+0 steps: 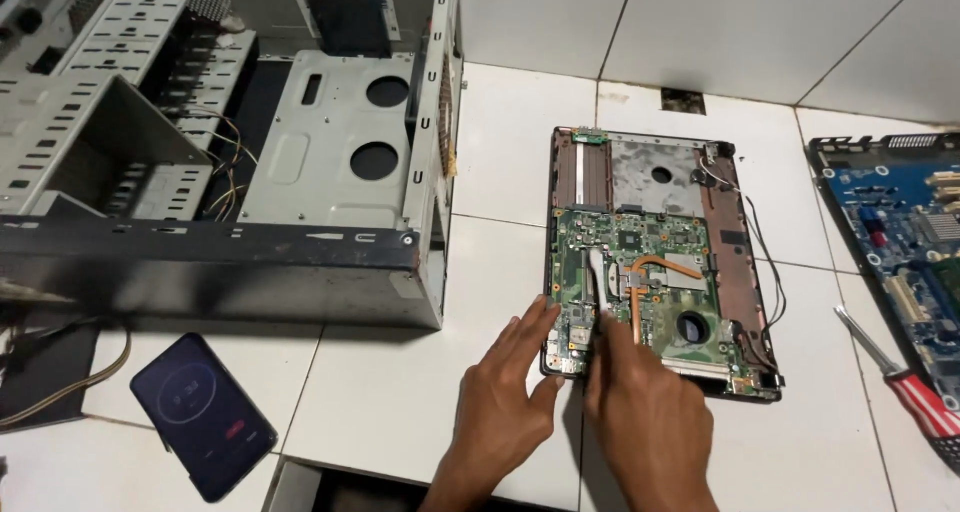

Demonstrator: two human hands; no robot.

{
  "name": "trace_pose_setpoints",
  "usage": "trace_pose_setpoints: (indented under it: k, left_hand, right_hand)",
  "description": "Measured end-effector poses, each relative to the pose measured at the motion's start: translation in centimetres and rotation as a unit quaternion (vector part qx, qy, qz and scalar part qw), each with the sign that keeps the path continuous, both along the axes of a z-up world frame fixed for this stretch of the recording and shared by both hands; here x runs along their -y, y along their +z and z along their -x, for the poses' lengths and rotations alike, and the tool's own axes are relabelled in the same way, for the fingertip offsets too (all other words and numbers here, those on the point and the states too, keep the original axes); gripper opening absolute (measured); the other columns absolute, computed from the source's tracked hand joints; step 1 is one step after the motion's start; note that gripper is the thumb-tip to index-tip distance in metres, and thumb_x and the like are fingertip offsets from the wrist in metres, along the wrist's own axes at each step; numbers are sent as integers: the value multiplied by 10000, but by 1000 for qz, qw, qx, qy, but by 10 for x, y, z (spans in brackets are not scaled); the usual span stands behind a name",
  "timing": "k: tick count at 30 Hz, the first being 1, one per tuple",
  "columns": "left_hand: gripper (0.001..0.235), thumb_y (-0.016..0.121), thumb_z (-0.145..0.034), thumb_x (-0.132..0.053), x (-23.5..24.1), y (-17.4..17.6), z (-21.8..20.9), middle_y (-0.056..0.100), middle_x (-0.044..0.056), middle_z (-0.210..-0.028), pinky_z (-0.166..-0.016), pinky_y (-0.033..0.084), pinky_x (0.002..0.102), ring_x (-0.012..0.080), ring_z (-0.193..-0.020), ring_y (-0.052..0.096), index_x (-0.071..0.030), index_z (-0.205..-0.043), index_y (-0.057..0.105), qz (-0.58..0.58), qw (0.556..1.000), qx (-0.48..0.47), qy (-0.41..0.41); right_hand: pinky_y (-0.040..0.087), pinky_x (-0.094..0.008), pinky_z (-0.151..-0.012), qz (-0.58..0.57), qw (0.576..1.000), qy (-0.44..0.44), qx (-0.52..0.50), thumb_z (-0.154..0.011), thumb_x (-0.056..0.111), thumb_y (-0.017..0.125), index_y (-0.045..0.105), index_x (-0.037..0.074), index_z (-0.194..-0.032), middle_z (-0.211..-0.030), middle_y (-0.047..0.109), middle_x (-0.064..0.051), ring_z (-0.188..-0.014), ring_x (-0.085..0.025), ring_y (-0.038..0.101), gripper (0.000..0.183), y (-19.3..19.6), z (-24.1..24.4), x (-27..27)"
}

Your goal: The person uses a white cotton swab to clean the surface of a disassembled laptop motherboard. The person wipes various areas of the green circuit board, including around the copper heat pipes and the central processor area, while the board rests on a white tiled floor.

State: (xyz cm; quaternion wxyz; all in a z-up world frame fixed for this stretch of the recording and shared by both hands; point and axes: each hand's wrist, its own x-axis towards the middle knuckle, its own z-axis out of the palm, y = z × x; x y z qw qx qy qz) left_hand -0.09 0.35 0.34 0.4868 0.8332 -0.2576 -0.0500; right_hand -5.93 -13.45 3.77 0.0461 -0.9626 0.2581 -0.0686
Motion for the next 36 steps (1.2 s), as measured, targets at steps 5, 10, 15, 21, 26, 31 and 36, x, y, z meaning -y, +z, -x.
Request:
trace_pose_setpoints:
  k: [5,10,15,21,26,31,36]
  left_hand:
    - [800,713,-829,-65,2,-1,0,489,-46,-1644,-1000,548,528,346,-1493,481,-257,-1566,468,-1,1000,11,8]
    - [785,698,-846,-67,1,-6,1,455,-53,-1664,-1017,538,523,331,-1510,464,-244,-1573,457,-2,1000,15,-3]
    - [756,715,-870,-84,1,-8,0,442,-20,-1668,-1066,511,530,369,-1498,459,-204,-1573,462,4,1000,29,-10]
    - [720,684,-877,-71,0,-6,3,436,-7,-1670,-1069,503,552,385,-1505,434,-201,-1557,485,4,1000,10,-14]
    - [719,679,-871,-77,1,-8,0,447,8,-1664,-1058,506,565,398,-1484,460,-198,-1553,486,-8,1000,12,-12]
    - [727,689,-861,-97,0,-8,0,453,-11,-1661,-1047,521,564,384,-1485,470,-209,-1551,491,-7,1000,15,-9]
    - [719,680,-856,-91,1,-6,1,455,-31,-1660,-973,559,581,380,-1502,453,-218,-1541,503,-12,1000,6,-9]
  right_hand:
    - [578,-611,-555,23,997,-76,-6,-936,497,572,610,519,-1325,-866,794,41,-680,-457,748,391,-7,26,-20]
    - [517,-638,-494,-12,999,-16,37,-959,384,613,665,383,-1286,-949,806,-38,-684,-482,727,332,-10,13,0]
    - [481,-424,-485,70,994,-64,56,-932,353,651,666,508,-1321,-729,688,79,-540,-305,637,419,-14,69,-20]
    - [519,-405,-501,72,992,-55,88,-966,341,669,693,478,-1324,-889,777,124,-603,-298,682,384,-24,69,-5]
    - [526,-206,-626,-94,988,-116,38,-957,291,647,748,539,-1210,-706,806,121,-518,-26,668,369,31,84,-17]
    - [491,-176,-750,-205,955,-202,71,-970,252,633,819,501,-1191,-798,844,115,-719,43,621,382,6,97,0]
    - [322,-290,-1289,-367,872,-33,-321,-899,573,564,273,639,-1633,-1570,603,61,-1544,-103,504,792,-47,125,140]
